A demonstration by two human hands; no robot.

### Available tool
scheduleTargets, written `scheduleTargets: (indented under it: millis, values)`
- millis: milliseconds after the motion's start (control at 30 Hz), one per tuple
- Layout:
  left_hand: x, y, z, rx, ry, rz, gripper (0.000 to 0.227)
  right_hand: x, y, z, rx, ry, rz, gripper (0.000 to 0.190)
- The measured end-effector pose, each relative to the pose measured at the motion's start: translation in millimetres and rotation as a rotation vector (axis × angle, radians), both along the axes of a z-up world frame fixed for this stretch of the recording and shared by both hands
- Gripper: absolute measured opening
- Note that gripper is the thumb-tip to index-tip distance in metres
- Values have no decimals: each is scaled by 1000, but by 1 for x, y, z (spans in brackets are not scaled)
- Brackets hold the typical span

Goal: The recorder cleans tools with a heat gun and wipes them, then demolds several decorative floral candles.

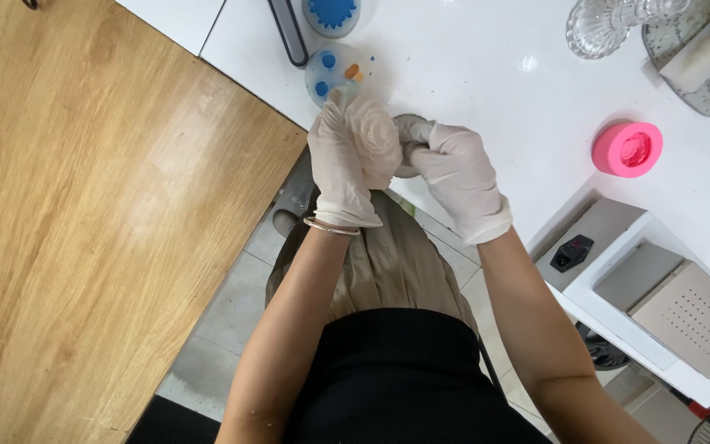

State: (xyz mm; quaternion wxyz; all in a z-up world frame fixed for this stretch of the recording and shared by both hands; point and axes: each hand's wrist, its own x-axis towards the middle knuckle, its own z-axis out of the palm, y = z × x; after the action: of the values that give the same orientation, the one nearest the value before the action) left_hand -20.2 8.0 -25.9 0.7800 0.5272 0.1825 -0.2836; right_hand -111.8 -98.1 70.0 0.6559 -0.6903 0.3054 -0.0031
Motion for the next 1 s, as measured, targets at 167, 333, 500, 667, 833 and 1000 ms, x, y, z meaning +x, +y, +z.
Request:
scheduleTargets:
  millis: [167,333,500,667,833,1000]
  values:
    - [-4,-1,23,-13,-84,-3,61,2,15,11,330,-258,-71,24]
    - [-8,0,6,-119,2,48,52,2,23,-20,-148,43,-100,42]
    - [-9,-3,20,-37,-133,-11,53,11,22,20,464,-42,-231,43]
    - [-8,1,-15,-45,-136,8,52,12,21,17,377,12,-308,42]
    - [-5,-4,9,-71,-94,35,53,12,19,17,528,-146,-202,47]
    - [-6,6,-5,-18,-306,-5,58,16,17,26,387,-6,-298,44]
